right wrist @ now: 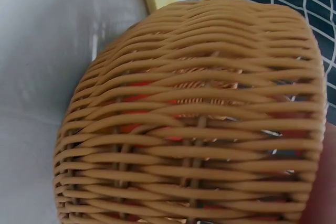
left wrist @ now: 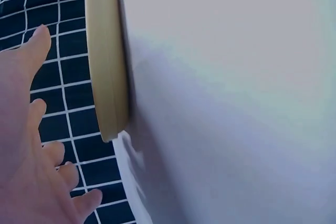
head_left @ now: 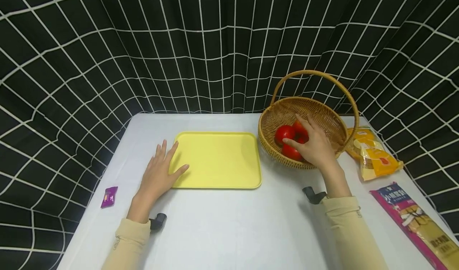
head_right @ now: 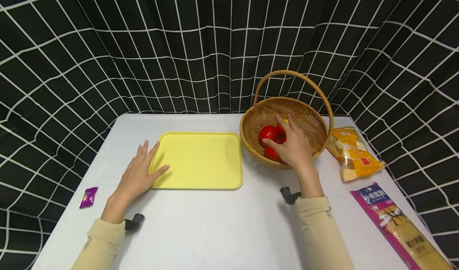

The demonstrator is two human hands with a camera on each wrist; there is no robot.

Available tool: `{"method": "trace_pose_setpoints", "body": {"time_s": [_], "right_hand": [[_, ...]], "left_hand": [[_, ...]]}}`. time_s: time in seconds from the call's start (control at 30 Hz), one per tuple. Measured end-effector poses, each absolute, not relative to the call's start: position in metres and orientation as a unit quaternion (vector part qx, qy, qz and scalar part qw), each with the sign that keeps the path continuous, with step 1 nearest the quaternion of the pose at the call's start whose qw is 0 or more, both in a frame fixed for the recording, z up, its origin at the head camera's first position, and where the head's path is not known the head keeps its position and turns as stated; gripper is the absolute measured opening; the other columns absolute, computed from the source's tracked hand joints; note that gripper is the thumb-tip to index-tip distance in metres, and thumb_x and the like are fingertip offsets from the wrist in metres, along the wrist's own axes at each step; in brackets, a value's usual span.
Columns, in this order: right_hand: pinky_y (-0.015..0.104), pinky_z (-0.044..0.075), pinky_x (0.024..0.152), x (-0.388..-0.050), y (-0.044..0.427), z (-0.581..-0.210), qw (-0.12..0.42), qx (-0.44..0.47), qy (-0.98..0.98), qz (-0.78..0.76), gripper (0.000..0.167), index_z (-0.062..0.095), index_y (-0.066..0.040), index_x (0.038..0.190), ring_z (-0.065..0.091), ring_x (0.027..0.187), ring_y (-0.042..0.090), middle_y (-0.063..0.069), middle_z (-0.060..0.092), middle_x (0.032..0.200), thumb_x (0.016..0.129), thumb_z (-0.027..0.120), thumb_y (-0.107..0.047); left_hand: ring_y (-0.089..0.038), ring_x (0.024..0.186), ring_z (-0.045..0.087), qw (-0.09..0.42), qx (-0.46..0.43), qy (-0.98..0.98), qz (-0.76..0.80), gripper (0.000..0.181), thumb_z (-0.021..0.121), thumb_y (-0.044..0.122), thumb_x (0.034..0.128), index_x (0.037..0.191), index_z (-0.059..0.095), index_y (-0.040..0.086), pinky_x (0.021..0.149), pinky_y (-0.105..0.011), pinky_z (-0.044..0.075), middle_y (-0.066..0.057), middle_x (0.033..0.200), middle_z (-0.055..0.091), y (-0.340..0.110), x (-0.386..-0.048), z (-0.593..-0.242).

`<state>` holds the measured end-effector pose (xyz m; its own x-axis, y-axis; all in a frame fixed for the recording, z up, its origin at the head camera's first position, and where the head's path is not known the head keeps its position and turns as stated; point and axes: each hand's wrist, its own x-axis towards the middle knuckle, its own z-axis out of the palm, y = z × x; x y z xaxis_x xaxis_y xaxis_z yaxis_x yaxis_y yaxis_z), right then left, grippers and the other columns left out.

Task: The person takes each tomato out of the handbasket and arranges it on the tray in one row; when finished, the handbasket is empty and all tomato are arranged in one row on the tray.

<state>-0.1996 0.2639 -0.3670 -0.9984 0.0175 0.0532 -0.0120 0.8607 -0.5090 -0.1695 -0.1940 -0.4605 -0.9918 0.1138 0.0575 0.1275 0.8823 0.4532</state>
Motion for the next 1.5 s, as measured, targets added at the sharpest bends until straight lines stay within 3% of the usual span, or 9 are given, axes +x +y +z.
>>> {"method": "trace_pose_setpoints", "body": {"time_s": [0.2, 0.33, 0.47, 0.73, 1.07, 1.5], "right_hand": [[0.083, 0.021, 0.119, -0.202, 0.272, -0.370, -0.002, 0.009, -0.961, 0.277, 0.096, 0.026, -0.018, 0.170, 0.018, 0.157, 0.060, 0.029, 0.016, 0.175, 0.095, 0.080, -0.044], [0.080, 0.025, 0.120, -0.203, 0.272, -0.369, -0.026, 0.009, -0.959, 0.283, 0.096, 0.028, -0.019, 0.170, 0.025, 0.157, 0.057, 0.028, 0.026, 0.173, 0.094, 0.082, -0.041], [0.077, 0.031, 0.120, -0.204, 0.273, -0.369, -0.038, 0.003, -0.959, 0.280, 0.094, 0.031, -0.019, 0.169, 0.034, 0.153, 0.056, 0.028, 0.038, 0.167, 0.093, 0.083, -0.040], [0.076, 0.033, 0.119, -0.208, 0.271, -0.370, -0.054, 0.001, -0.962, 0.269, 0.087, 0.041, -0.010, 0.164, 0.039, 0.147, 0.059, 0.035, 0.045, 0.159, 0.092, 0.084, -0.037], [0.076, 0.035, 0.116, -0.209, 0.270, -0.374, -0.088, -0.004, -0.958, 0.272, 0.079, 0.050, -0.005, 0.157, 0.037, 0.141, 0.061, 0.037, 0.046, 0.157, 0.092, 0.084, -0.034], [0.067, 0.044, 0.111, -0.209, 0.269, -0.379, -0.088, 0.006, -0.958, 0.274, 0.065, 0.061, -0.002, 0.147, 0.052, 0.129, 0.052, 0.035, 0.060, 0.142, 0.089, 0.086, -0.020]], "left_hand": [[-0.047, 0.165, 0.003, -0.041, -0.073, -0.961, -0.264, 0.096, 0.059, 0.069, 0.0987, 0.172, 0.016, 0.026, 0.130, -0.072, 0.012, -0.019, 0.180, 0.003, -0.200, -0.157, -0.463], [-0.050, 0.164, 0.005, -0.072, -0.077, -0.957, -0.270, 0.097, 0.065, 0.065, 0.0976, 0.172, 0.020, 0.022, 0.128, -0.074, 0.013, -0.023, 0.178, 0.007, -0.202, -0.144, -0.462], [-0.052, 0.163, 0.011, -0.070, -0.080, -0.958, -0.265, 0.090, 0.068, 0.053, 0.1003, 0.170, 0.026, 0.016, 0.127, -0.075, 0.016, -0.025, 0.176, 0.014, -0.203, -0.132, -0.462], [-0.050, 0.162, 0.013, -0.078, -0.054, -0.959, -0.268, 0.073, 0.061, 0.040, 0.1073, 0.166, 0.033, 0.009, 0.130, -0.068, 0.016, -0.026, 0.175, 0.016, -0.201, -0.115, -0.460], [-0.049, 0.163, 0.007, -0.106, -0.034, -0.955, -0.276, 0.065, 0.056, 0.041, 0.1094, 0.165, 0.038, 0.013, 0.130, -0.069, 0.011, -0.022, 0.177, 0.011, -0.200, -0.113, -0.462], [-0.049, 0.163, 0.009, -0.106, -0.031, -0.956, -0.271, 0.064, 0.057, 0.041, 0.1087, 0.165, 0.039, 0.014, 0.129, -0.070, 0.013, -0.022, 0.177, 0.013, -0.198, -0.111, -0.461]]}}
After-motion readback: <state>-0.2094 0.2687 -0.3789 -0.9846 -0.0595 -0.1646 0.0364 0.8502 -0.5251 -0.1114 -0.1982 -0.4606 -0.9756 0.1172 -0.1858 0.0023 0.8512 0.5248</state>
